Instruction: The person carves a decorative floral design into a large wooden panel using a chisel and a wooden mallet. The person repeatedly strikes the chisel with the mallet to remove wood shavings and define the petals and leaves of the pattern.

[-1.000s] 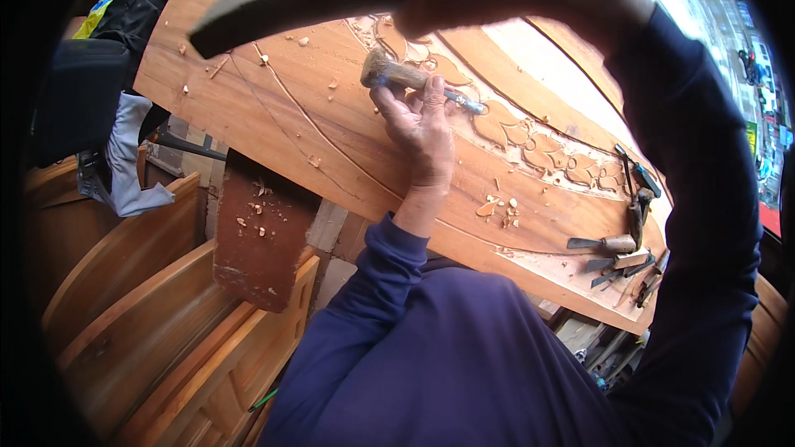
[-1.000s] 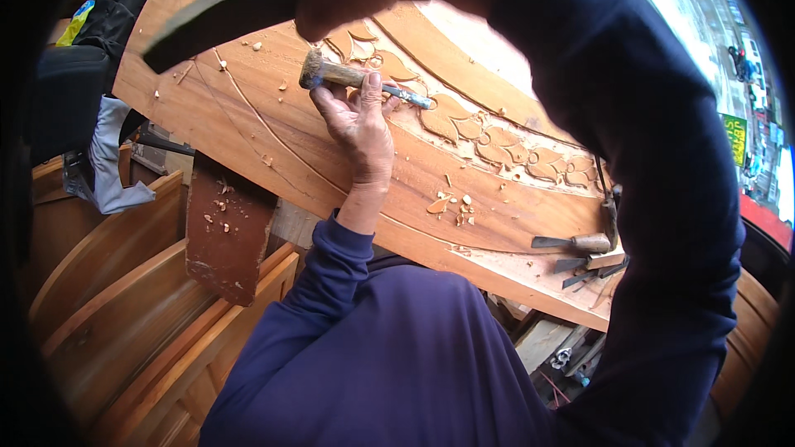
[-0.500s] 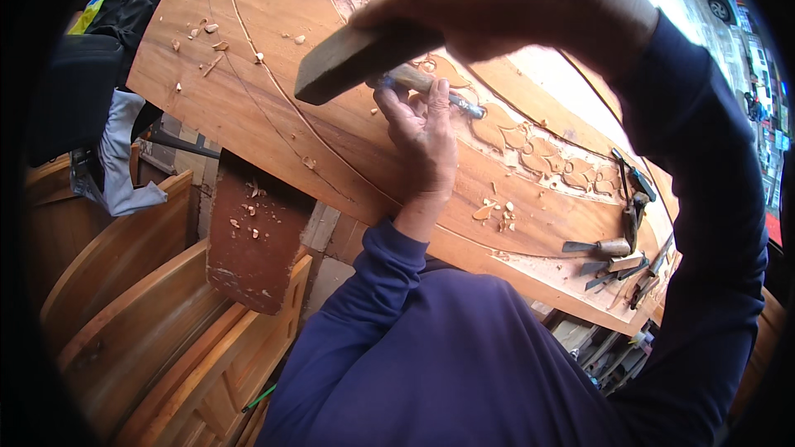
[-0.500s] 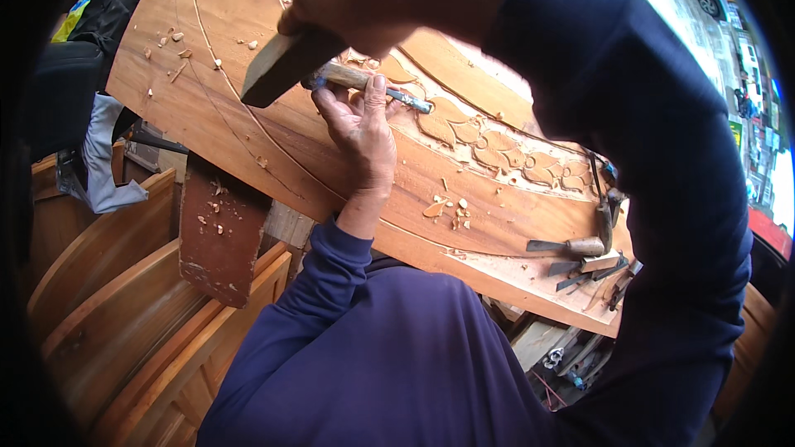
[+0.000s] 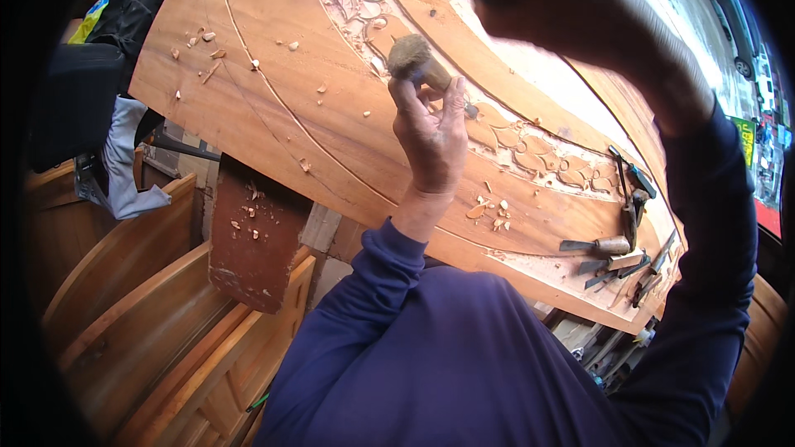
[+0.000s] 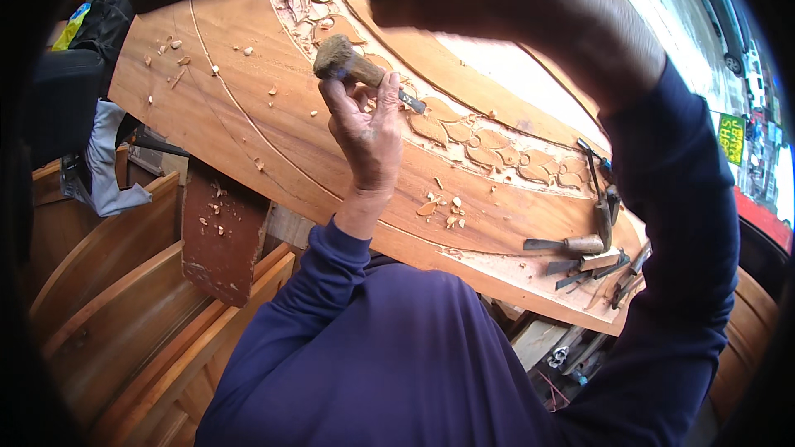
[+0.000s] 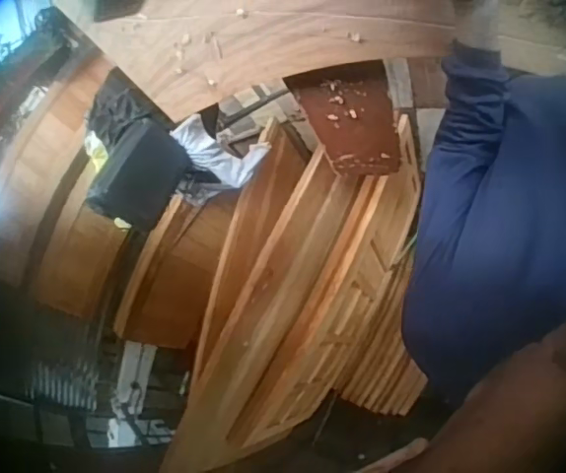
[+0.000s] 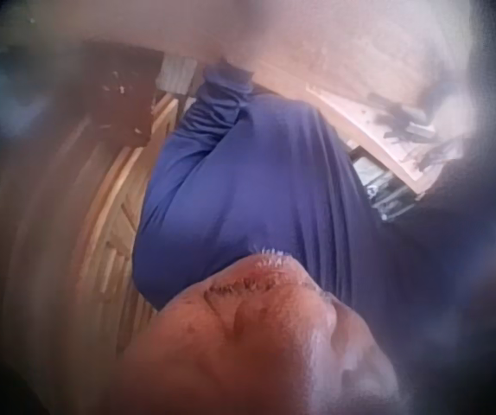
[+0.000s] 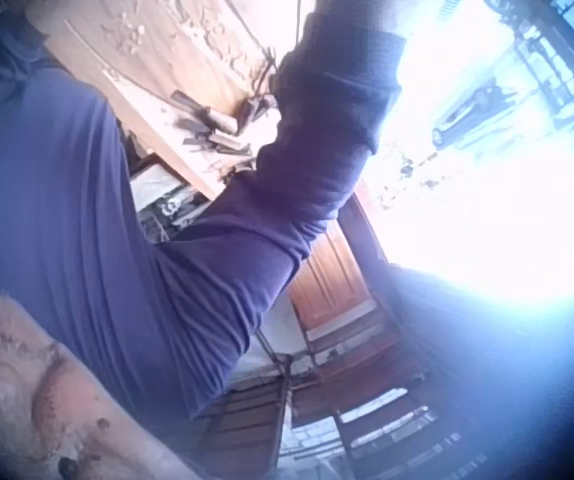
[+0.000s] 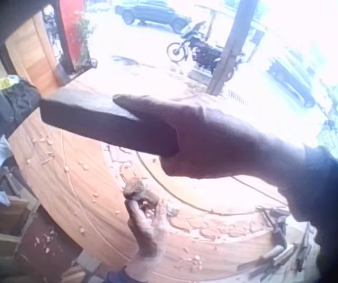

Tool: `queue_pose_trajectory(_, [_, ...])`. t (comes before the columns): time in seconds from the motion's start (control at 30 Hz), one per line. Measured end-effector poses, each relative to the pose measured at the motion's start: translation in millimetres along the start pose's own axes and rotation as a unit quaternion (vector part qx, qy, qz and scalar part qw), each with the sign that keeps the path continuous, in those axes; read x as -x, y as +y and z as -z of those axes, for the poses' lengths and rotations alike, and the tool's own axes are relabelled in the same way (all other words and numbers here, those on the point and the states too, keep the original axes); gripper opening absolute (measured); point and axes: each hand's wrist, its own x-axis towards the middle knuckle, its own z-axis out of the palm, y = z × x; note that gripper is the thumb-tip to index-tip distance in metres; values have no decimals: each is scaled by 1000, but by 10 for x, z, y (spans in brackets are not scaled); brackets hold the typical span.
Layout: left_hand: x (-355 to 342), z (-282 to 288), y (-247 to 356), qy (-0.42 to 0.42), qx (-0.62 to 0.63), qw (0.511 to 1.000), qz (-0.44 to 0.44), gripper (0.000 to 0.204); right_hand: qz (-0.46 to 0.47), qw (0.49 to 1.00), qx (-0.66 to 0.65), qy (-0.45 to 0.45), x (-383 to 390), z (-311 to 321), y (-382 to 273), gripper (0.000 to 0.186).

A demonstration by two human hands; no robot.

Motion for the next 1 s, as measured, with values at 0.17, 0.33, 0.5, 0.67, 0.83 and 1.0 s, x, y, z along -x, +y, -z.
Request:
queue_pose_trajectory(0.17, [69,-35,116,-48,-24,998,-24,36,21,998,46,39,425,22,82,85])
queue_pose_trajectory(0.33, [697,86,263,-334,5,884,-328,44,-220,914,-251,231,1310,-420,123,87])
queue_pose_trajectory(0.5, [550,284,219,-336,53,939,-48,53,-468,734,-404,282,2336,-1044,-370,85])
queue_pose_trajectory(0.67, [-568,-150,123,-301,117,933,162,76,-568,548,-509,343,2838,-1745,-944,66])
queue_pose_trajectory(0.83, [-890,-685,-171,-328,202,904,185,39,-586,535,-501,345,2811,-1809,-1122,68])
queue_pose_trajectory(1.0, [-960,-823,-389,-328,224,888,232,39,-575,550,-490,355,2729,-1786,-1166,70])
